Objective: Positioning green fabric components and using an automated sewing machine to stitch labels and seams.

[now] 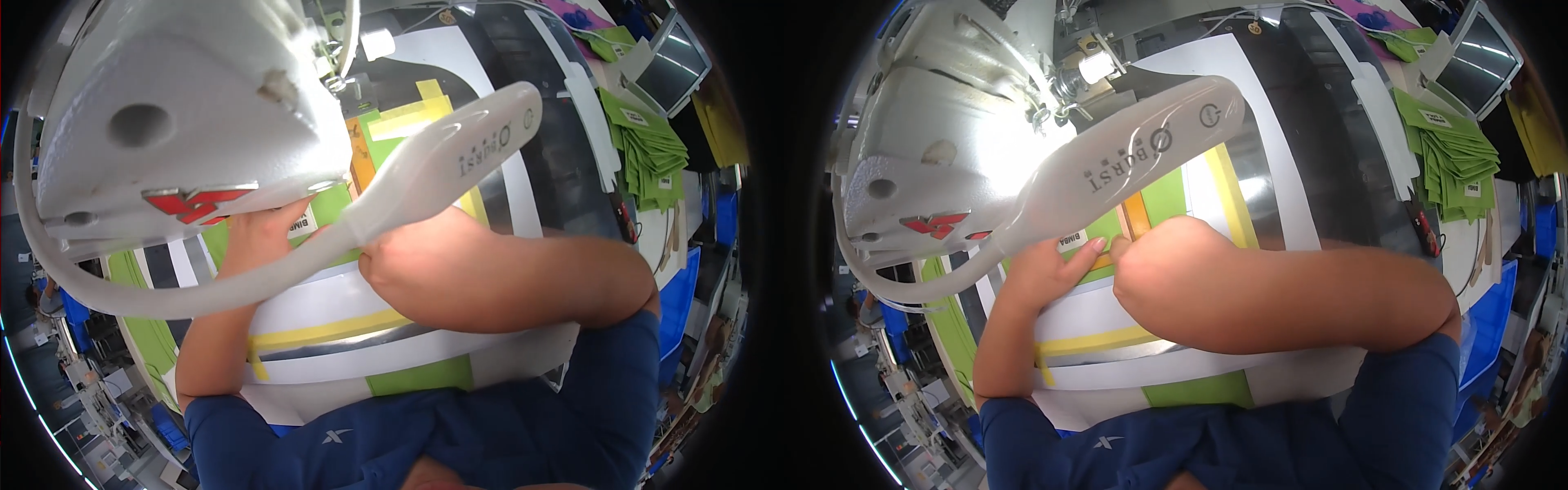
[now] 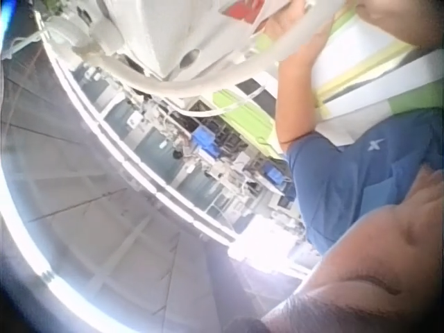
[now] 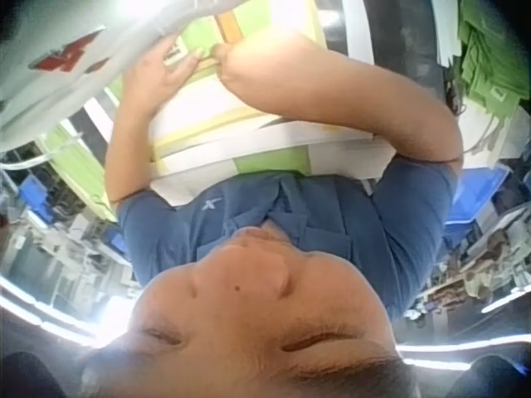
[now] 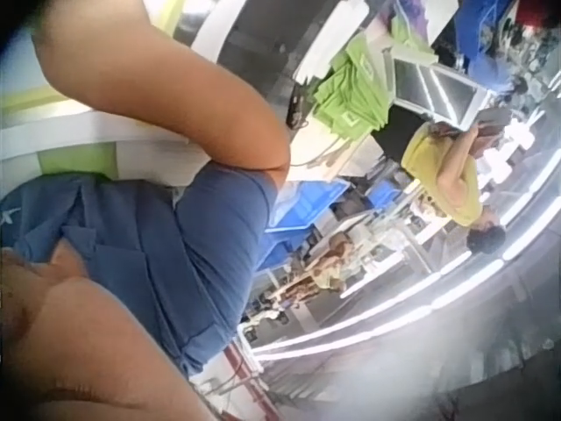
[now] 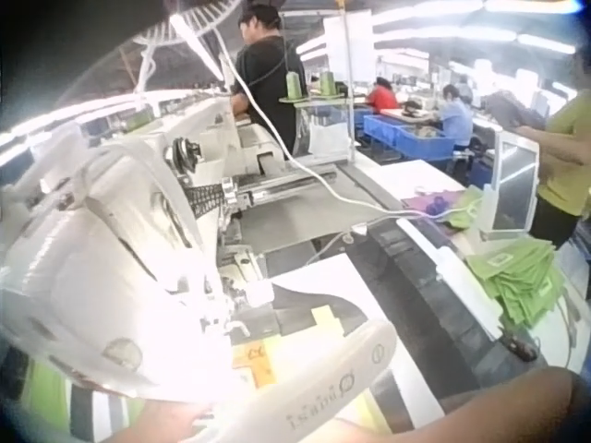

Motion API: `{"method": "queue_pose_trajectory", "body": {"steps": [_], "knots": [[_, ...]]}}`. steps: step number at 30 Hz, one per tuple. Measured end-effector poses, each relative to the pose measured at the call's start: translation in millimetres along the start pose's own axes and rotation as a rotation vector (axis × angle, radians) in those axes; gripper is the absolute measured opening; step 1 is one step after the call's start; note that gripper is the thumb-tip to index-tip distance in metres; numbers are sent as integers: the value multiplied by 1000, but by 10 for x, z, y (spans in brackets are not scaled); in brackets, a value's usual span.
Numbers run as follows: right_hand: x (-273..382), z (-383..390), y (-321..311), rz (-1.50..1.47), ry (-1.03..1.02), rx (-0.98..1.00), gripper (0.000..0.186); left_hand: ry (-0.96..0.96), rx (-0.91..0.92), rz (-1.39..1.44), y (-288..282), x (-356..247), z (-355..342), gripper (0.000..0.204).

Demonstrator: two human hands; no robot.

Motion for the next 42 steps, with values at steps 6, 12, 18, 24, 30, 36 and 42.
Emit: {"method": "queue_pose_trajectory", "body": {"steps": [6, 12, 18, 24, 30, 36, 42], "knots": [[-96, -52, 58, 20, 54, -51, 20, 58, -38, -51, 36, 63, -103, 55], [-157, -96, 88, 71, 60, -15, 30, -136, -51, 276, 16, 200, -236, 52], [-318, -123, 25, 7, 118, -162, 10, -321, -162, 238, 53, 741, -243, 46], [-278, -113, 12, 2, 141, -90, 11, -329, -118, 67, 22, 1121, -309, 52], [-274, -130, 47, 23, 148, -130, 55, -247, -128, -214, -47, 782, -359, 62], [-227, -152, 66, 81, 161, -112, 57, -209, -181, -291, -87, 723, -339, 54], [-129, -132, 113, 47, 105, -28, 63, -223, -119, 99, -18, 478, -337, 41]]}}
Point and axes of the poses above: each hand's wrist, its own z-axis away from the middle knuckle, its own y-axis out of the palm, x = y × z, the point moved 10 cm from there along -z, towards the middle knuckle, and after that the axes turned 4 degrees about -x, right-handed, at the moved point
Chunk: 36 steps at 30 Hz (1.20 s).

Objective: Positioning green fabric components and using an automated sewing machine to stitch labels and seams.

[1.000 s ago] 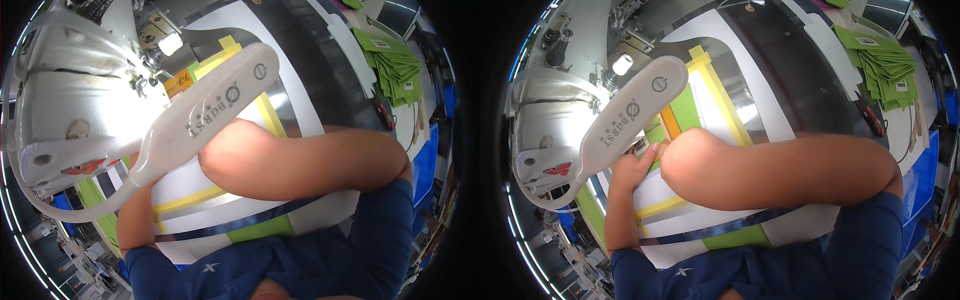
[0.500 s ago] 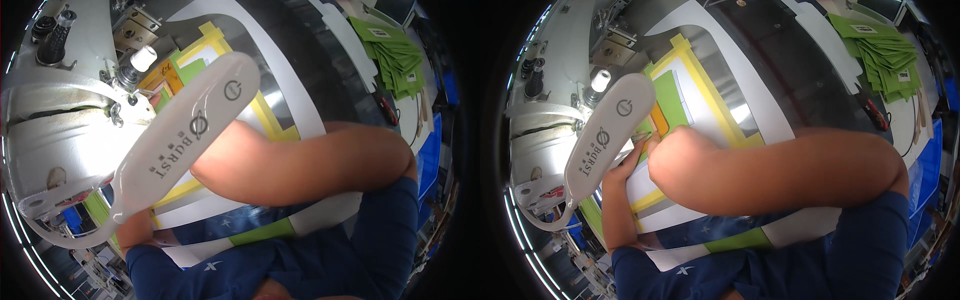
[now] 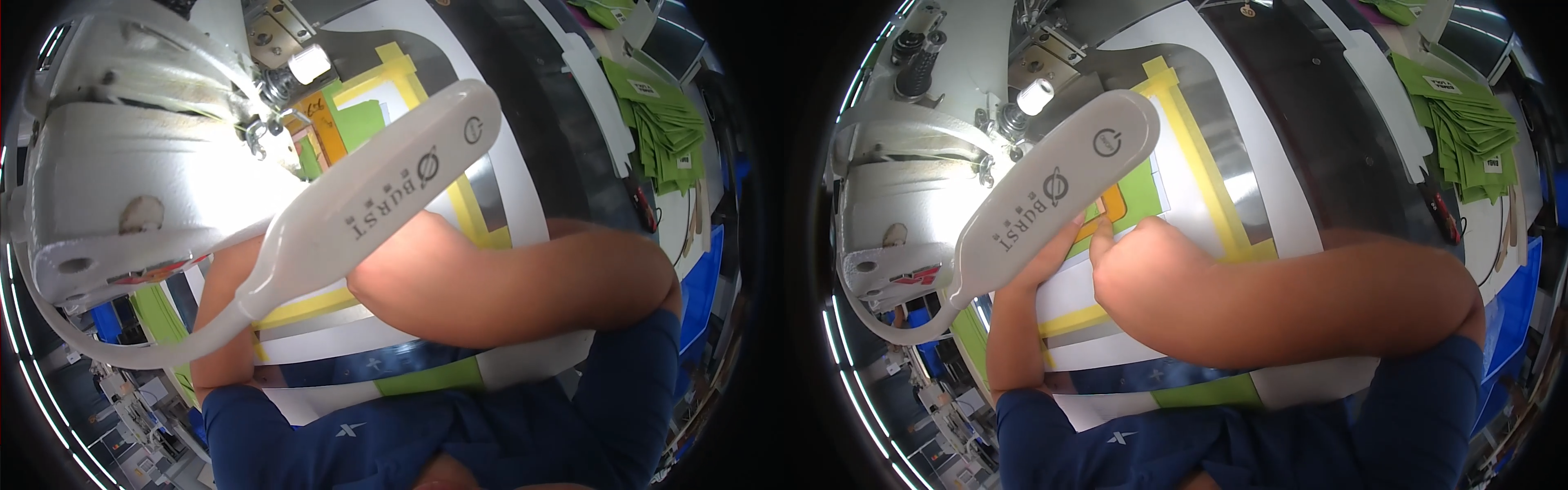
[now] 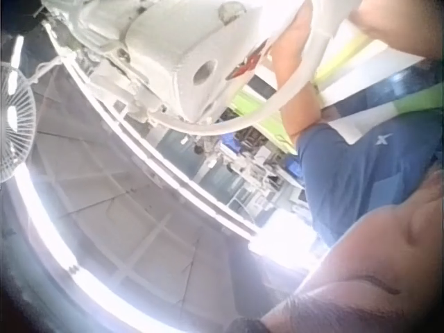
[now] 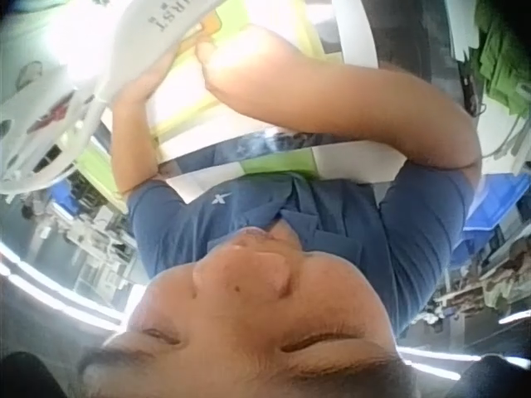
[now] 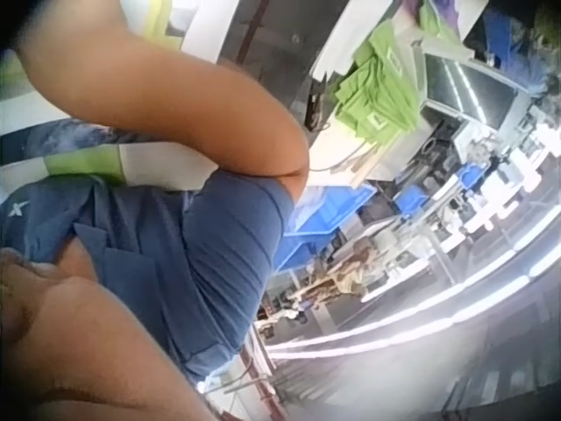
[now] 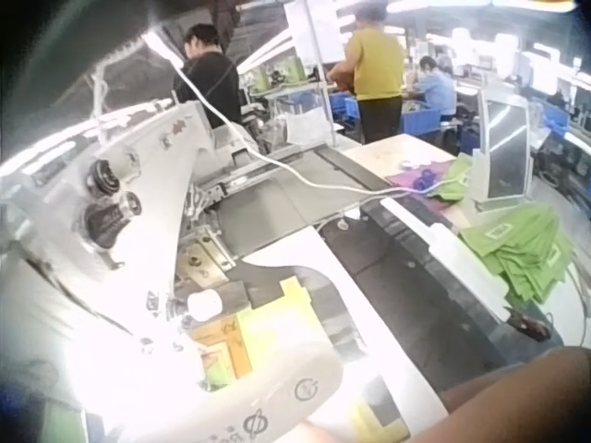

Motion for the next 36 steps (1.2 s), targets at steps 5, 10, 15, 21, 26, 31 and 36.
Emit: {"method": "queue_pose_trajectory", "body": {"steps": [5, 10, 15, 21, 26, 31, 36], "knots": [[35, 35, -85, 150, -49, 11, 63, -19, -52, -209, -151, -22, 79, 37], [98, 66, -50, 227, -117, 178, 54, -81, -110, -225, -389, 432, -136, 35], [36, 30, 52, 272, 9, -65, 46, -36, -181, -181, -824, 1083, 225, 34], [207, 208, -68, 499, -2, 83, 42, -14, -258, -135, -712, 1025, 325, 33], [375, 375, 205, 436, 61, 201, 53, 20, -234, -278, -244, 916, 10, 30], [495, 460, 306, 531, 13, 304, 55, 55, -261, -313, -85, 309, 9, 39], [524, 458, 330, 594, -3, 346, 56, 43, -387, 29, -174, 65, 141, 36]]}}
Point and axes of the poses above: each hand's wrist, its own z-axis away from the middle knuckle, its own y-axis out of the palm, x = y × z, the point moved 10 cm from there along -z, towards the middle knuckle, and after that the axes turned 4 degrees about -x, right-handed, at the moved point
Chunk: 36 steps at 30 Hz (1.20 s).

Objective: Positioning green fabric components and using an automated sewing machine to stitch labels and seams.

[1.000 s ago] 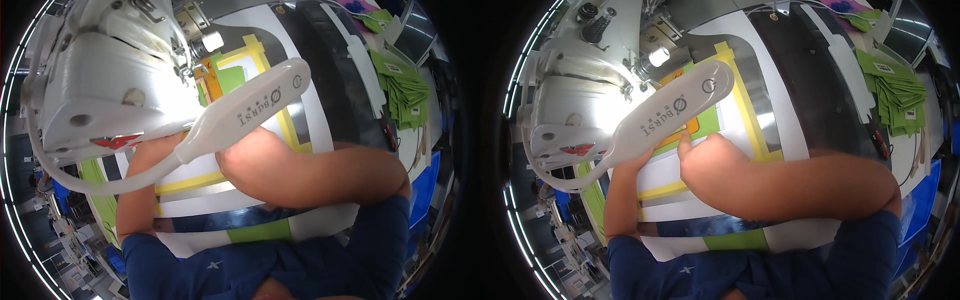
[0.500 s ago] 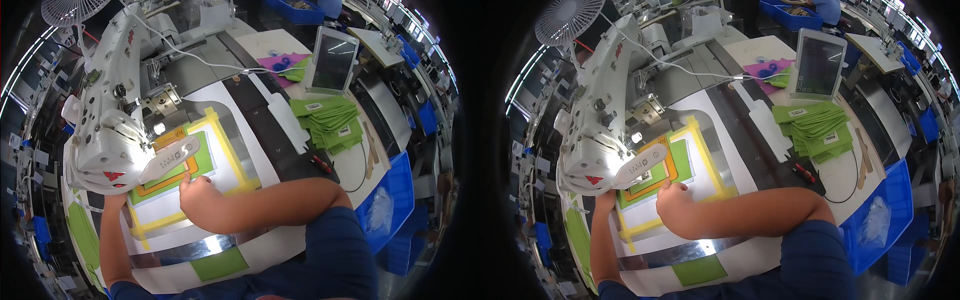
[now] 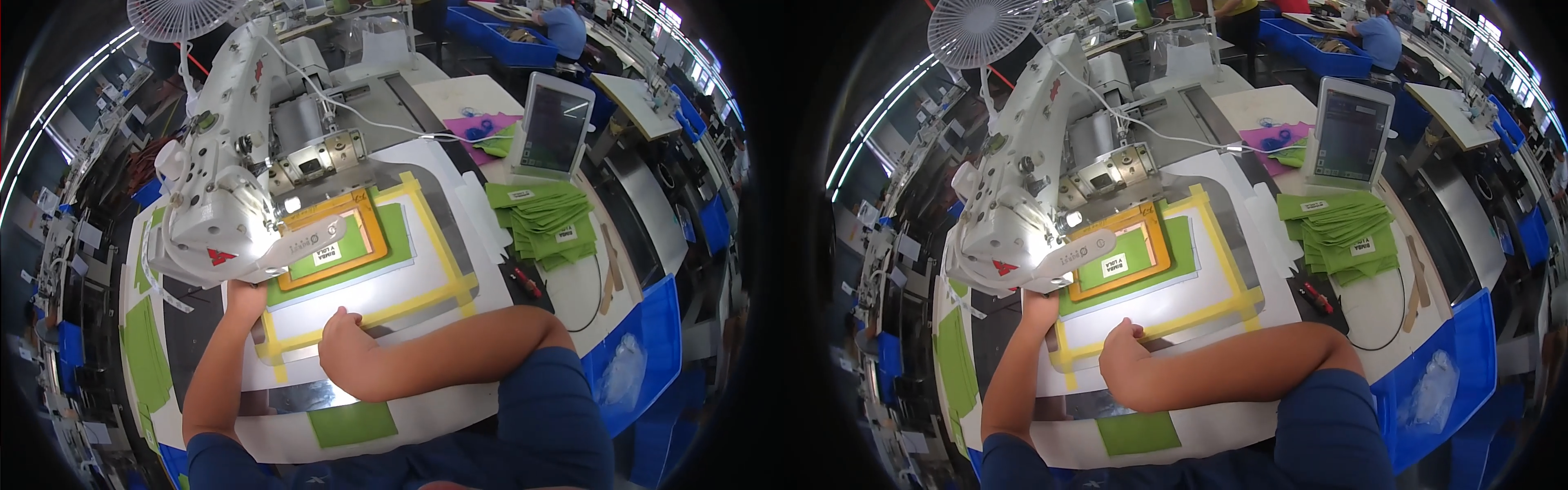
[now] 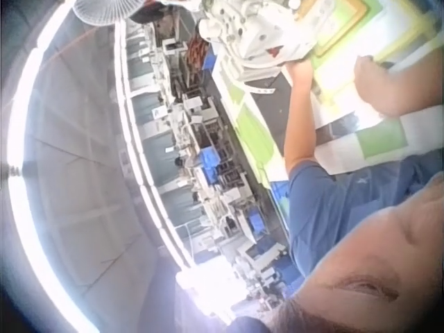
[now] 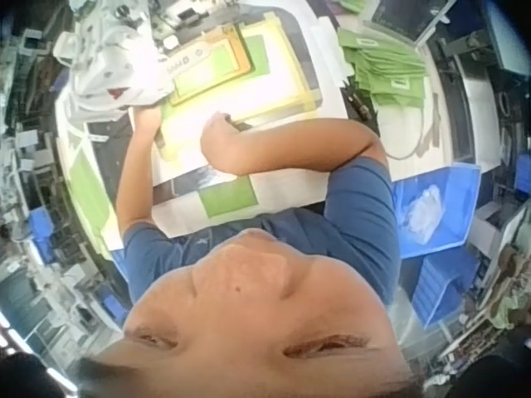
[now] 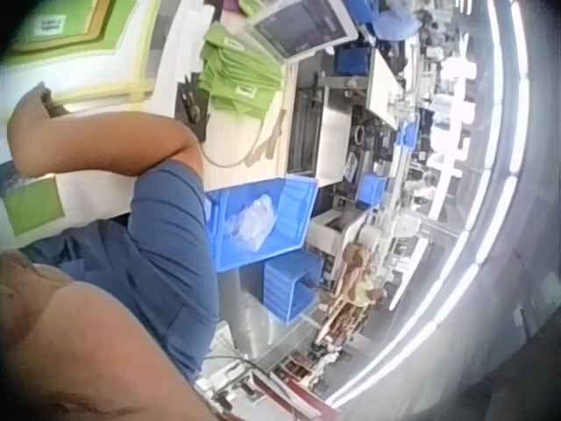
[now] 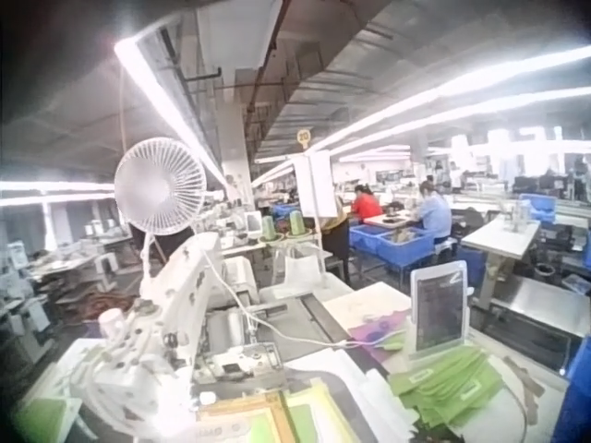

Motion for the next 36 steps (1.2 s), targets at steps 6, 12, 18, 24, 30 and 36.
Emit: {"method": "queue_pose_trajectory", "body": {"steps": [6, 12, 18, 24, 30, 36], "knots": [[71, -29, 27, 18, 71, -120, 57, -33, -21, -208, -653, 193, 194, 22], [-60, -25, 39, -21, 139, -45, 53, -195, 15, -742, -1745, 373, 1025, 26], [-45, -45, 28, 43, 164, -35, 50, -285, -52, -181, -1399, 562, 1186, 24], [-47, -40, 48, -16, 207, -106, 34, -325, 92, -156, -1038, 543, 1164, 19], [-125, -29, 170, -106, 261, -231, 45, -313, 18, -223, -1809, 322, 1345, 19], [-211, -19, 104, -264, 273, -146, 52, -652, -320, -30, -3526, 972, 2587, 24]]}}
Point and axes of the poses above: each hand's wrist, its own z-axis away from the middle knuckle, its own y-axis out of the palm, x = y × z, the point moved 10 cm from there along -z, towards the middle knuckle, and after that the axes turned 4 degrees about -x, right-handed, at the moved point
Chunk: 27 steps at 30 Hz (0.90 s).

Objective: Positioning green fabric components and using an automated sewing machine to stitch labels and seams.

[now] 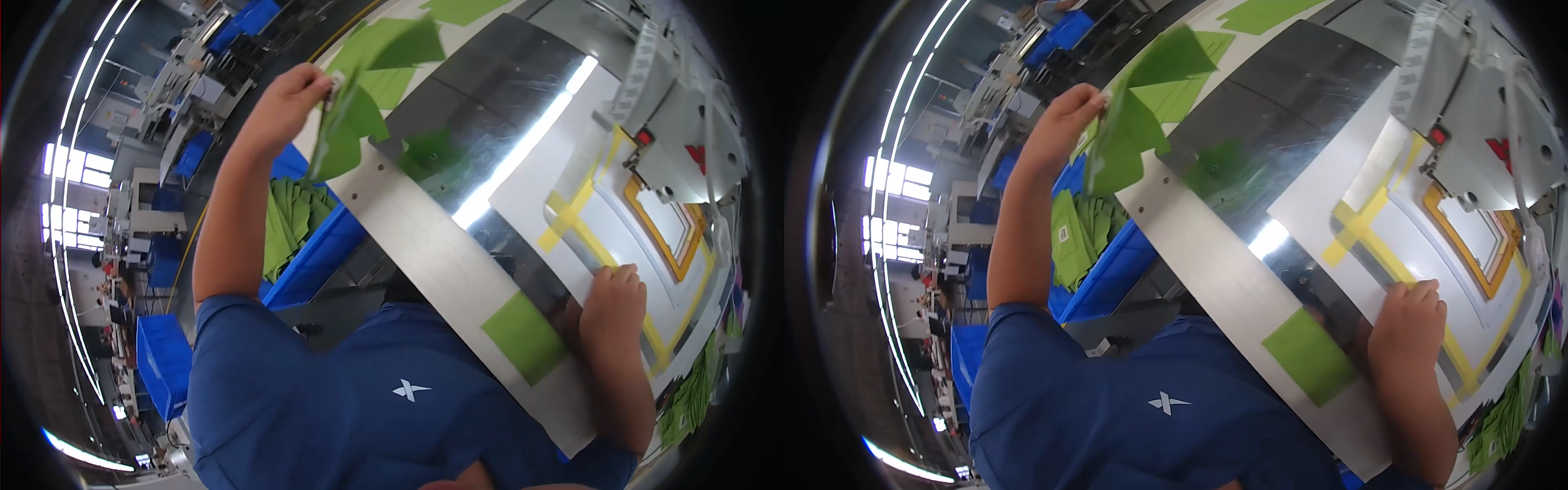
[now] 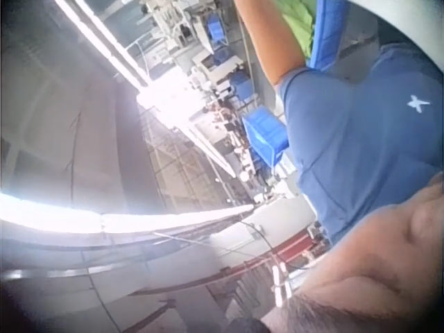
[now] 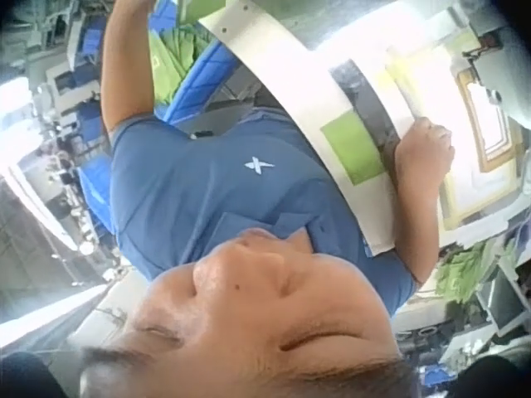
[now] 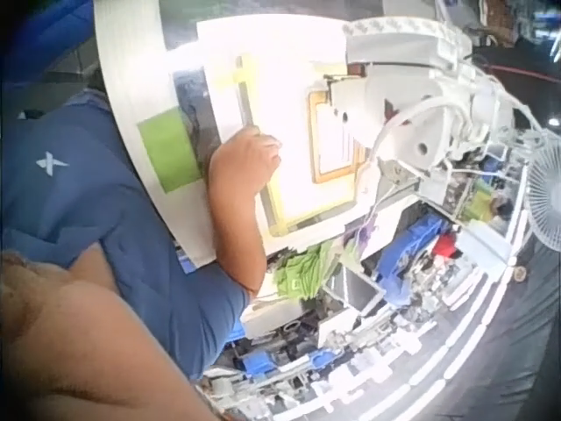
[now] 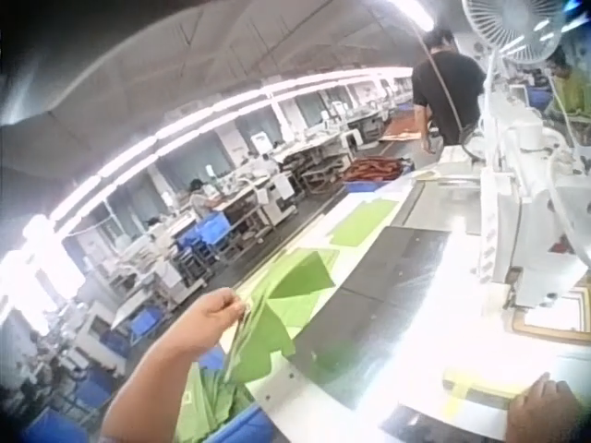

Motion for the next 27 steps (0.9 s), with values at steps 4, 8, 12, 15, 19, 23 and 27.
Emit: {"method": "queue_pose_trajectory", "body": {"steps": [4, 8, 12, 15, 19, 23, 27], "knots": [[-95, -30, 101, 36, 30, -43, 45, -373, -185, -110, -1156, 1169, 534, 27], [-35, -19, 38, 18, 28, -116, 37, -697, -242, -175, -1813, 2661, 1355, 28], [-52, -38, 37, -20, 52, -69, 36, -956, -221, -154, -1813, 3742, 2085, 27], [-57, -2, 9, 25, 43, -123, 35, -1087, -151, -286, -1584, 4023, 2269, 32], [-3, 33, -15, 52, 34, -98, 37, -605, 20, -666, -912, 3412, 1351, 42], [-32, 139, -85, -22, -3, -200, 36, -215, -94, -483, -69, 1798, 334, 32], [-333, 452, -237, -137, 25, -448, 25, 229, -20, -361, 951, 485, -254, 26]]}}
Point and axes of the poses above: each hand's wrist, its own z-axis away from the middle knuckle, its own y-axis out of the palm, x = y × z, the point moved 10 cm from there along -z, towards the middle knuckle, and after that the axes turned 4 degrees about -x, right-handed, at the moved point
